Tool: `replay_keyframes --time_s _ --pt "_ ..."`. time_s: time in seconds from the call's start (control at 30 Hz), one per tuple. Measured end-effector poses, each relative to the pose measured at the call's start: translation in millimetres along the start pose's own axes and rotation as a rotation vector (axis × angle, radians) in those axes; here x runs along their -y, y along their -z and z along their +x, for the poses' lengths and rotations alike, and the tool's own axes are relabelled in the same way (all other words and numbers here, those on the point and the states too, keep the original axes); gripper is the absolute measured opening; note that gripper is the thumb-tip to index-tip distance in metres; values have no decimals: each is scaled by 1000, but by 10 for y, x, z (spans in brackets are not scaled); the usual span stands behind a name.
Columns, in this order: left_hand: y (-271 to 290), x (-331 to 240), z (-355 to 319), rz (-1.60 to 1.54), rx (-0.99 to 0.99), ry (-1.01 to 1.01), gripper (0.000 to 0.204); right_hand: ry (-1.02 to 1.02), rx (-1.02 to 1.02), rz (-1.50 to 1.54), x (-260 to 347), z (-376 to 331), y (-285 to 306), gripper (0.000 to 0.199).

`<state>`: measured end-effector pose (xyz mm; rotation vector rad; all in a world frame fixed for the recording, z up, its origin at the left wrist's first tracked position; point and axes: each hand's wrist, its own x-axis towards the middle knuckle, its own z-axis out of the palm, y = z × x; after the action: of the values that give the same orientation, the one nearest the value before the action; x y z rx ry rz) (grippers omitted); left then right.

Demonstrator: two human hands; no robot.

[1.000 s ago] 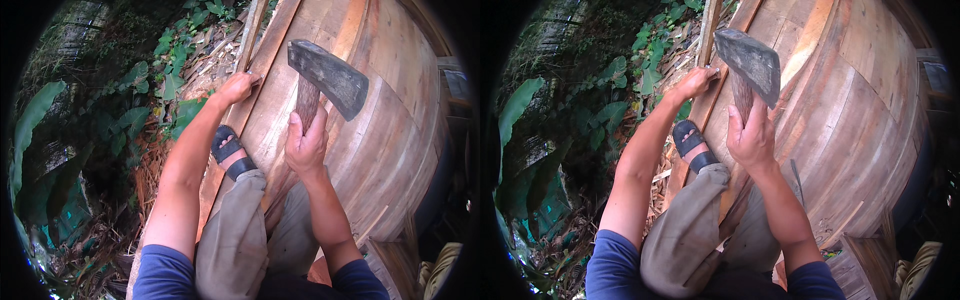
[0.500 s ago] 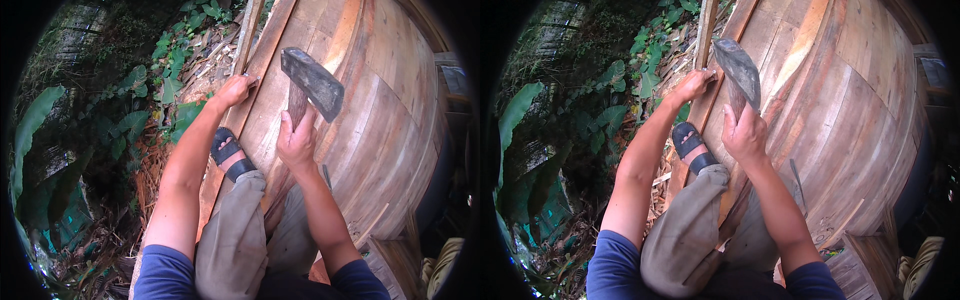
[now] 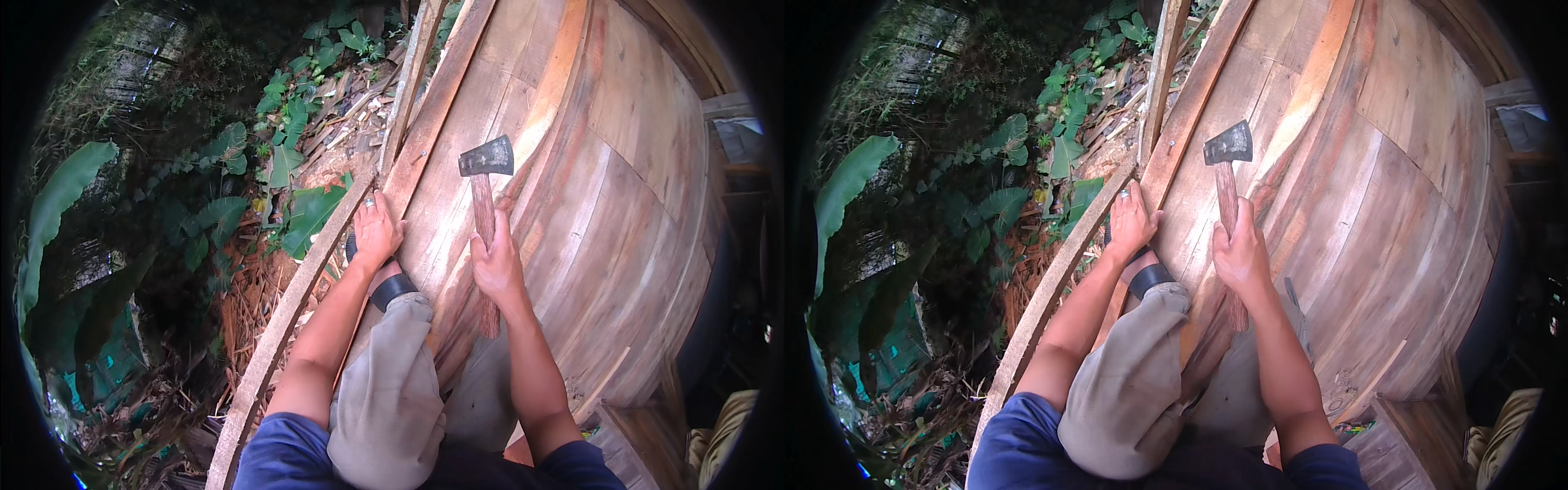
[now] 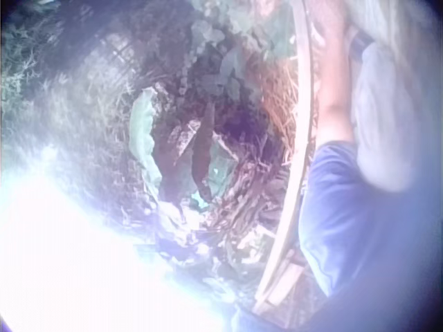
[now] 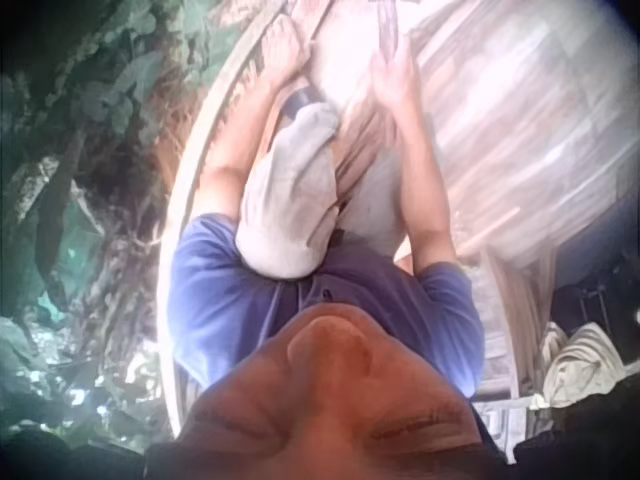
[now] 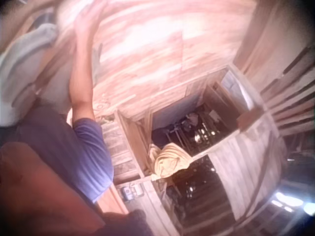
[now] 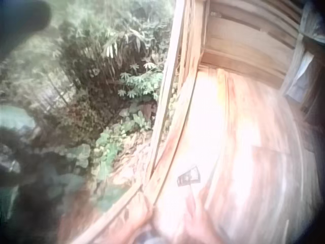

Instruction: The person constructs the hull of a wooden boat by hand. They select and position long wooden planks along the curved frame, then use a hammer to drive nails into the planks to secure them to the structure.

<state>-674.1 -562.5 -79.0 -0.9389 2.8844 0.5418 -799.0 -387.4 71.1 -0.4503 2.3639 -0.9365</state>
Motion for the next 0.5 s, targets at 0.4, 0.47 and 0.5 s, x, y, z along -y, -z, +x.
replay_keyframes --time_s 0.4,0.47,0.5 --pt "51 44 -10 -16 300 217 61 264 -22 -11 261 185 -194 36" --pt "45 43 -4 -27 325 228 62 129 124 -138 180 280 -306 34" --pt "46 26 11 -36 334 230 62 62 192 -202 142 312 -312 33"
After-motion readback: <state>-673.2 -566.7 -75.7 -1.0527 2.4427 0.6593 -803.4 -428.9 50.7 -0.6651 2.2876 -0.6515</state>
